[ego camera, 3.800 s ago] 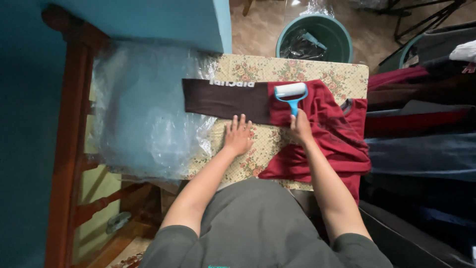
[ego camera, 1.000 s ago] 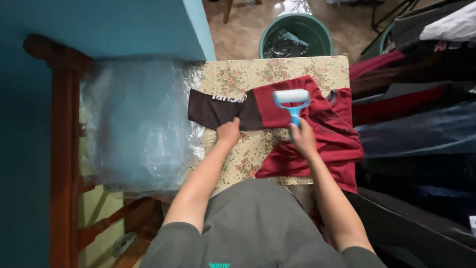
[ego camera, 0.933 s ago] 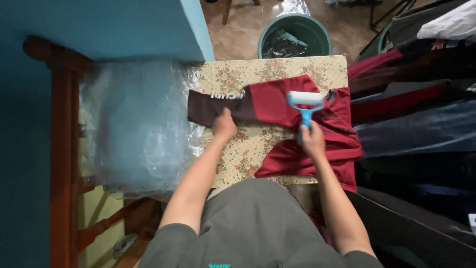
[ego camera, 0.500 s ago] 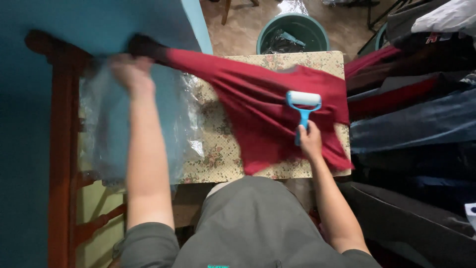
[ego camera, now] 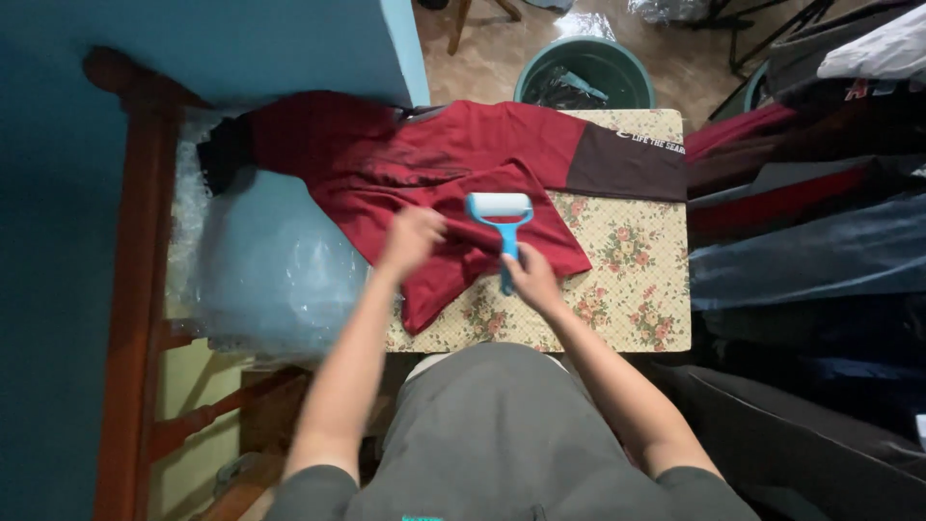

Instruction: A person unfolds a maroon and black long-sleeved shirt on a table and uses a lint roller to remove lint from its surface.

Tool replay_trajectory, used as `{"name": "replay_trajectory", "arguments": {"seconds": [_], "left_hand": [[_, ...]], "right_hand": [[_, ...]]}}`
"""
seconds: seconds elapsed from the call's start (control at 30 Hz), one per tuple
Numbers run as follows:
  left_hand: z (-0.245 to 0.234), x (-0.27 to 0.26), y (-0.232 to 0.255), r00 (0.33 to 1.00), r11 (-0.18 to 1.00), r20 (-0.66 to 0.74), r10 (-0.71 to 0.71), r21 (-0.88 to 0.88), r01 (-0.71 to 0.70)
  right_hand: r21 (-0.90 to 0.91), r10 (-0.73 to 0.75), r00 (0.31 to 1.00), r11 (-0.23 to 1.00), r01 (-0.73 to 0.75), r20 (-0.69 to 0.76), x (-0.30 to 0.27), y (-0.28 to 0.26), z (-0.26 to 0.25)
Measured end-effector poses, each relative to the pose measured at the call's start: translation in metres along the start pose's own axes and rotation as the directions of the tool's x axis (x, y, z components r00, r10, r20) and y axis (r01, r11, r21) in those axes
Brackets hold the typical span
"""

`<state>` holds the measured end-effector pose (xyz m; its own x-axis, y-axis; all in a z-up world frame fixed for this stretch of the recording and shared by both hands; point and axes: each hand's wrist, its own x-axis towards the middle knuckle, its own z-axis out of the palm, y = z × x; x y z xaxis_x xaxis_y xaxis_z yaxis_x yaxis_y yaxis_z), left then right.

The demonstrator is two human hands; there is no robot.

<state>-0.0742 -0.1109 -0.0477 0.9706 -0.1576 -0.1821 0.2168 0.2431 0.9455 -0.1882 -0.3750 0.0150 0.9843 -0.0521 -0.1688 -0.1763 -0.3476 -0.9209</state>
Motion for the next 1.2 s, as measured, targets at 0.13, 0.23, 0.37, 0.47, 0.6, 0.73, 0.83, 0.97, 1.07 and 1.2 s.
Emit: {"name": "replay_trajectory", "arguments": {"seconds": [0.13, 0.23, 0.37, 0.47, 0.6, 0.73, 0.83, 0.97, 1.07, 1.2], "left_hand": [[0.061, -0.036, -0.055, 0.995, 0.879, -0.019, -0.096, 0.467, 0.094], [0.047, -0.037, -0.073, 0.981, 0.924, -0.196, -0.009, 0.372, 0.083], [0.022, -0.045, -0.042, 0.96, 0.958, -0.281, -0.006, 0.274, 0.086], [-0.015, -0.041, -0.023, 0.912, 0.976, -0.397, 0.1, 0.217, -0.012], [-0.096, -0.035, 0.005, 0.786, 0.911, -0.513, 0.345, 0.385, -0.148], [-0.177, -0.037, 0.017, 0.698, 0.78, -0.548, 0.461, 0.625, -0.024], [-0.207, -0.041, 0.016, 0.536, 0.548, -0.665, 0.52, 0.741, 0.388], [-0.176, -0.06, 0.038, 0.562, 0.343, -0.713, 0.42, 0.698, 0.629], [-0.119, -0.08, 0.053, 0.645, 0.174, -0.478, 0.597, 0.861, 0.478], [-0.061, -0.076, 0.003, 0.824, 0.128, -0.051, 0.565, 0.991, -0.026]], "right_hand": [[-0.086, -0.027, 0.997, 0.996, 0.033, 0.071, 0.003, -0.033, 0.033], [-0.166, -0.058, 0.993, 0.983, 0.075, 0.105, 0.009, -0.031, 0.054], [-0.272, -0.244, 0.946, 0.915, 0.298, 0.216, 0.018, -0.033, 0.066], [-0.375, -0.47, 0.87, 0.786, 0.491, 0.153, 0.043, 0.001, 0.063], [-0.718, -0.351, 0.932, 0.67, 0.187, -0.085, 0.072, 0.026, 0.015], [-0.834, -0.361, 0.918, 0.548, 0.066, -0.164, 0.084, 0.068, -0.032], [-0.709, -0.12, 0.985, 0.706, -0.001, -0.121, 0.079, 0.09, -0.055], [-0.661, 0.135, 0.991, 0.745, -0.089, 0.019, 0.064, 0.109, -0.065], [-0.748, 0.313, 0.949, 0.635, -0.192, 0.023, 0.049, 0.139, -0.063], [-0.88, 0.572, 0.813, 0.436, -0.189, 0.109, -0.004, 0.12, -0.083]]}}
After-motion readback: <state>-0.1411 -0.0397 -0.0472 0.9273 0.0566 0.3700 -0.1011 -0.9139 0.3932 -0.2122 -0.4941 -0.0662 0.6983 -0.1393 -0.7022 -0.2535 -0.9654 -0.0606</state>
